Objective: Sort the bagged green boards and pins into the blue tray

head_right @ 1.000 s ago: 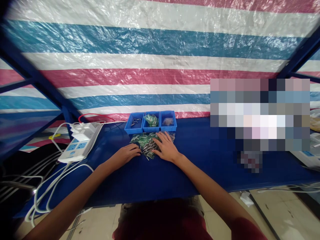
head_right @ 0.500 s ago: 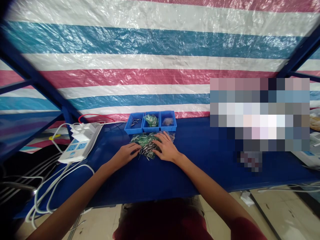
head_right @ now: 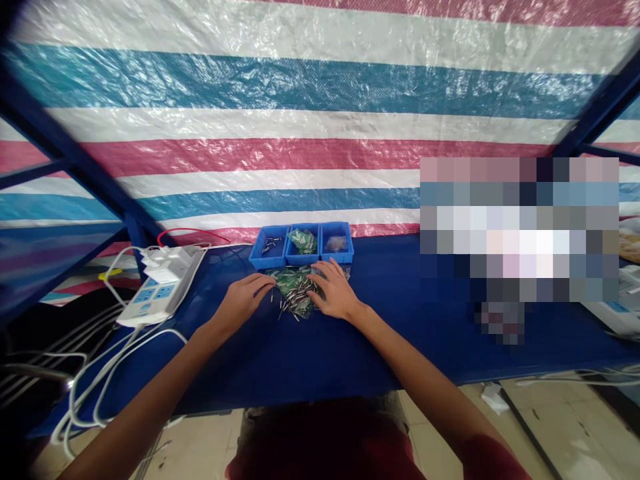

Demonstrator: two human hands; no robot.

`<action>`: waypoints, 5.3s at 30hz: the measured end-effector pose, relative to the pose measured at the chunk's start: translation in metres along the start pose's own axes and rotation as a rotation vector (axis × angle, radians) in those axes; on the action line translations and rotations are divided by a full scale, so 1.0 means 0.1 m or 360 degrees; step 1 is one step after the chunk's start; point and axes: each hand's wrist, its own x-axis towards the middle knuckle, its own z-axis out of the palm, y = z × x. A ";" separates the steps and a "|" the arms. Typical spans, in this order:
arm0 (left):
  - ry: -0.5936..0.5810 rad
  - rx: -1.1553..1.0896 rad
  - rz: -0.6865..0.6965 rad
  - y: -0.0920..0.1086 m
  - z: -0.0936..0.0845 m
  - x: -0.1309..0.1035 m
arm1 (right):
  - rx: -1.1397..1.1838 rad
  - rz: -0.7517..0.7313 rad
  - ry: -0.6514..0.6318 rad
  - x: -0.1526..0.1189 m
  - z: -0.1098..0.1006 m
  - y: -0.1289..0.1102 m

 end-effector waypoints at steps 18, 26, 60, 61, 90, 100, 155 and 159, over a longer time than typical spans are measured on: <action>0.0694 -0.1222 -0.0694 0.02 0.55 0.62 | 0.0576 0.0502 0.0288 0.65 0.11 0.02; 0.0517 -0.1122 -0.0608 0.03 0.57 0.52 | 0.0618 0.0505 0.0394 0.54 0.11 0.02; 0.0374 -0.1144 -0.0439 -0.02 0.52 0.50 | 0.1043 0.0505 0.0322 0.53 0.15 -0.09; 0.0426 -0.1103 -0.0438 -0.01 0.53 0.49 | 0.1077 0.0527 0.0336 0.53 0.15 -0.10; 0.0577 -0.0406 0.0127 -0.07 0.60 0.47 | 0.0861 0.0879 0.0636 0.48 0.09 -0.15; 0.0541 -0.0518 -0.0147 -0.03 0.54 0.46 | 0.0952 0.0777 0.0389 0.48 0.12 -0.15; 0.0485 -0.0441 -0.0067 -0.06 0.54 0.42 | 0.1058 0.0754 0.0395 0.47 0.12 -0.17; 0.0478 -0.0525 -0.0123 -0.02 0.50 0.44 | 0.1138 0.0772 0.0389 0.48 0.15 -0.13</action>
